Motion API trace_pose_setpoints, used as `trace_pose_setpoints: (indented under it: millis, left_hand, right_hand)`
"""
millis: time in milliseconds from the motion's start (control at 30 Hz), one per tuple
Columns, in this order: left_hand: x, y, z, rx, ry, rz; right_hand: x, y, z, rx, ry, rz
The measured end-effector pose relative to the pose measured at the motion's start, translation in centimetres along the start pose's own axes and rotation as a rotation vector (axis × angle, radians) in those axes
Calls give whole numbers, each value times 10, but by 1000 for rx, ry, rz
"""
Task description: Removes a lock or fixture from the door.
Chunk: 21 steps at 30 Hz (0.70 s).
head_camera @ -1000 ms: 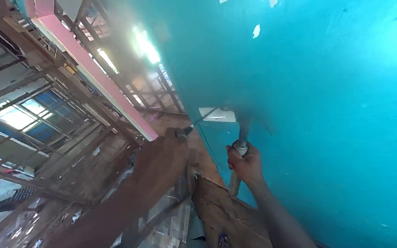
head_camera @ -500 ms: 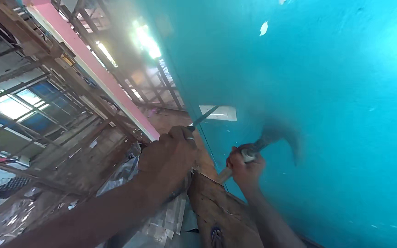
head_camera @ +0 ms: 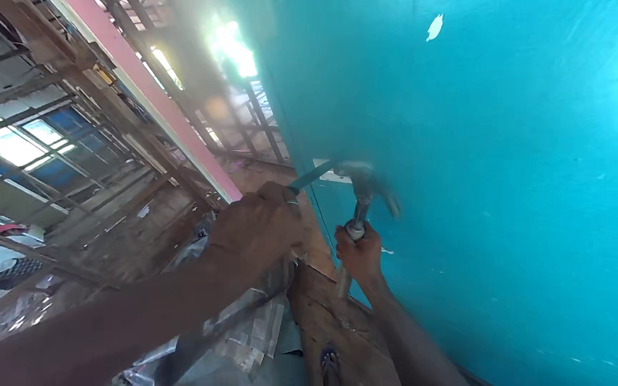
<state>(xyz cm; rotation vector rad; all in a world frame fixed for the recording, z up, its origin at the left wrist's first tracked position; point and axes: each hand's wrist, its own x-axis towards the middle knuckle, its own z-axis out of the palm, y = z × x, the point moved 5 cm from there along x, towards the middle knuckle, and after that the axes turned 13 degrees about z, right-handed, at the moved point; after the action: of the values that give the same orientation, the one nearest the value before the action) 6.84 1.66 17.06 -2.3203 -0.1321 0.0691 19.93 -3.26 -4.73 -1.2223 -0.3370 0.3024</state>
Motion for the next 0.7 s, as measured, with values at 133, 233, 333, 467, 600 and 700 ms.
trace_pose_setpoints:
  millis: [133,233,333,467,600,700]
  left_hand:
    - [2,-1,-3,66,69,20]
    - [0,-2,0,39,38,-20]
    - [1,-9,3,-5,5,-40]
    - [-1,-4,6,63,113,-58]
    - [-2,-8,21,55,67,-73]
    - [-1,-5,21,78,113,-84]
  right_hand:
    - [-6,-15,-11,174,92,-163]
    - [1,-2,7,48,66,-180]
    - [7,-6,6,-19,-4,-81]
    - [1,-4,11,90,85,-220]
    - [4,-1,9,-38,25,-102]
    - [-6,1,12,43,86,-220]
